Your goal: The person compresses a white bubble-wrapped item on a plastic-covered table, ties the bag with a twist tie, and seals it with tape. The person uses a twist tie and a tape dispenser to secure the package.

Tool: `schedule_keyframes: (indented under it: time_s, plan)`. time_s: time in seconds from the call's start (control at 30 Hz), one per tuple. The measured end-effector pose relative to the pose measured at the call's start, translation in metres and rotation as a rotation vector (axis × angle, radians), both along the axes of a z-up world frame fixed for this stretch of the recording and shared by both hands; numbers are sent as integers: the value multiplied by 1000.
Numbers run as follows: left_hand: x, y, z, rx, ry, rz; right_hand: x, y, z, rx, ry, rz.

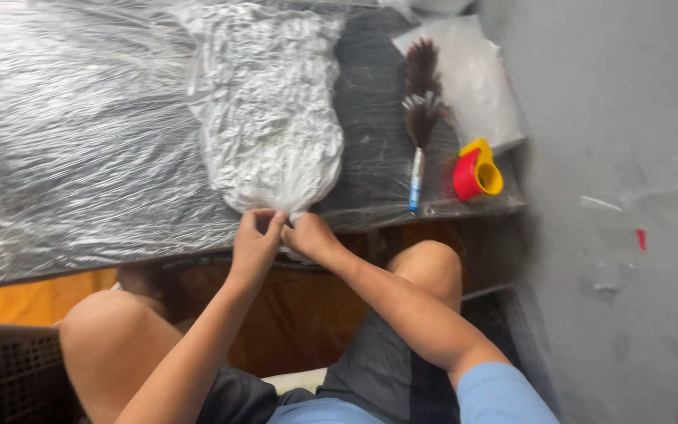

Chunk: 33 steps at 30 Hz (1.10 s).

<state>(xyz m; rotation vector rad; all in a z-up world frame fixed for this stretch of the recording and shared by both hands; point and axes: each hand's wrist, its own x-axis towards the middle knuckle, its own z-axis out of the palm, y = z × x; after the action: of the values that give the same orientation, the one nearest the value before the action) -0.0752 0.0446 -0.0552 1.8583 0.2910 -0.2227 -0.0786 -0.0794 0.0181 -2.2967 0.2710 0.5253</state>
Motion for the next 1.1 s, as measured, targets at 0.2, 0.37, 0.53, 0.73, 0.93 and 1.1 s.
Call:
schedule_keyframes:
  time_s: [0.2, 0.37, 0.53, 0.73, 0.93, 1.1]
  plan:
    - [2, -3, 20, -119, 21, 28, -7, -7, -2, 258, -34, -87]
    - [-11, -2, 39, -61, 69, -64, -23, -17, -7, 160, -96, -45]
    - [-37, -24, 34, -12, 112, -134, -34, -15, -33, 62, -163, -69]
    - [-43, -30, 45, -251, 177, -114, -37, -10, -67, -145, -307, -75]
    - [-43, -34, 49, -266, 277, -22, -53, -1, -58, -367, -492, -142]
    - [-47, -35, 63, -251, 288, 4, -89, 12, -28, -155, -555, -108]
